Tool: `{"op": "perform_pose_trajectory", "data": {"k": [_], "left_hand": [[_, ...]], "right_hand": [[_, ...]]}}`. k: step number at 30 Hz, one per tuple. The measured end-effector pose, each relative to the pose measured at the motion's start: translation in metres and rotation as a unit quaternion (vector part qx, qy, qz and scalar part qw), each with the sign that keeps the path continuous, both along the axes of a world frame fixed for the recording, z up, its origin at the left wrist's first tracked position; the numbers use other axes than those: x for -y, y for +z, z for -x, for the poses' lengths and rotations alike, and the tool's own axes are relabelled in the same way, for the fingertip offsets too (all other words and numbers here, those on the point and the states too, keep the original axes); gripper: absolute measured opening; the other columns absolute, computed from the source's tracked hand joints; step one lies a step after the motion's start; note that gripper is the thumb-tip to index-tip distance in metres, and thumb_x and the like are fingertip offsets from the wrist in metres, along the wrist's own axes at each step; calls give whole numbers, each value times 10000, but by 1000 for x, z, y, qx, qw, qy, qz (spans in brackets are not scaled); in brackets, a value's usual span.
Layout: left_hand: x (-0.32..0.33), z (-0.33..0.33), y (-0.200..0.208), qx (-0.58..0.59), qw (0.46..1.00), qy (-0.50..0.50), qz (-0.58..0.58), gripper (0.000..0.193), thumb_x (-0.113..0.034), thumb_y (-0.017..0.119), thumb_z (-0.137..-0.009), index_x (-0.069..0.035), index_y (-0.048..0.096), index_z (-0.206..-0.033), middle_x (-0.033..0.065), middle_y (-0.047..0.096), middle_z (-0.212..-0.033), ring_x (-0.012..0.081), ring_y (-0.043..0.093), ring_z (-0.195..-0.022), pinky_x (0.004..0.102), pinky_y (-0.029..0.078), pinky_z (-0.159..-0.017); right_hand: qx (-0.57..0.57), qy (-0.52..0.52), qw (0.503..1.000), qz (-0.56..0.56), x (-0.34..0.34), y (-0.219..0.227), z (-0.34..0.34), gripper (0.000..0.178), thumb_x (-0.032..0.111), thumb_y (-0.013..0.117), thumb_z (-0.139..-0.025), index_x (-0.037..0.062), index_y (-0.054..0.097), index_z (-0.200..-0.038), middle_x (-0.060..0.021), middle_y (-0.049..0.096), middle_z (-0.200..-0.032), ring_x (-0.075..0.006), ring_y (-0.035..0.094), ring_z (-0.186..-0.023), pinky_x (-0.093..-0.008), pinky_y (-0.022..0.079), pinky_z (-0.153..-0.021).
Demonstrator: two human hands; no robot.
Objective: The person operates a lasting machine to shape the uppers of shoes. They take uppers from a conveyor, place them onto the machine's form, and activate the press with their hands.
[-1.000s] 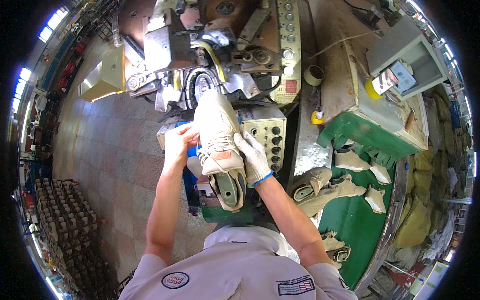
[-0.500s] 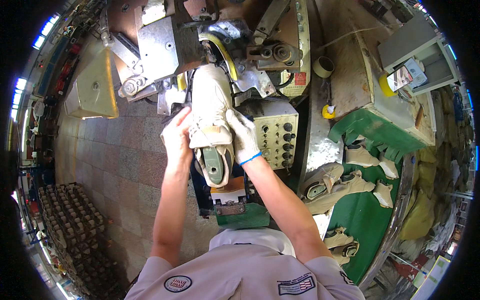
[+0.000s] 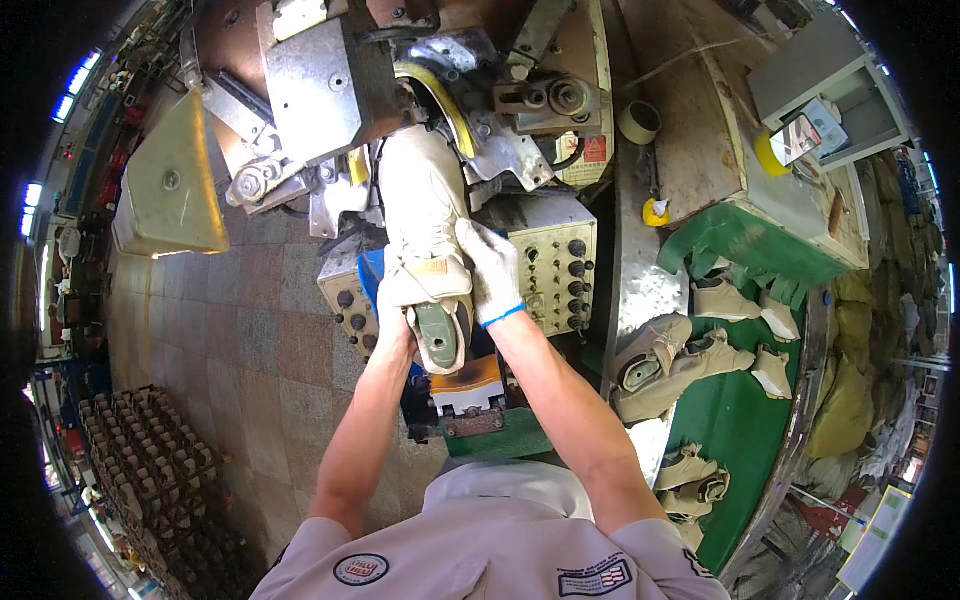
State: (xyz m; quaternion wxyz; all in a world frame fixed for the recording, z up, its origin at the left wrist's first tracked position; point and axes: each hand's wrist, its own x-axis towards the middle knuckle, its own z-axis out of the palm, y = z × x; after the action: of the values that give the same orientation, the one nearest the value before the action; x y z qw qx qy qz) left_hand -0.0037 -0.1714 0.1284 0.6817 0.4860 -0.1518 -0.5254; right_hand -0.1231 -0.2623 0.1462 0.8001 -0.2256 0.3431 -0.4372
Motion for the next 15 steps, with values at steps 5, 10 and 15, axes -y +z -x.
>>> {"op": "perform_pose_trajectory", "data": {"k": [5,10,15], "left_hand": [[2,2,-1,-41,999,21,9,356,-94,588,-929,85,627,-1234,152,724,-1095,216,726,-915,326,597,-827],[3,3,-24,-31,999,29,25,339,-89,563,-940,79,644,-1224,152,723,-1115,207,728,-899,321,597,-819],[8,4,-31,-19,997,37,59,342,-156,527,-990,66,661,-1213,136,728,-1115,192,719,-938,316,584,-833]], "right_hand": [[-38,-12,999,13,3,-11,-1,347,219,721,-955,-65,695,-1151,-107,719,-1067,-163,671,-914,-299,552,-810],[-45,-19,998,37,1,-13,-4,330,206,717,-958,-70,699,-1137,-99,720,-1057,-151,666,-905,-293,547,-801],[-70,-26,996,54,4,-16,-5,296,190,702,-970,-62,708,-1123,-81,719,-1036,-134,655,-875,-285,543,-776]]}}
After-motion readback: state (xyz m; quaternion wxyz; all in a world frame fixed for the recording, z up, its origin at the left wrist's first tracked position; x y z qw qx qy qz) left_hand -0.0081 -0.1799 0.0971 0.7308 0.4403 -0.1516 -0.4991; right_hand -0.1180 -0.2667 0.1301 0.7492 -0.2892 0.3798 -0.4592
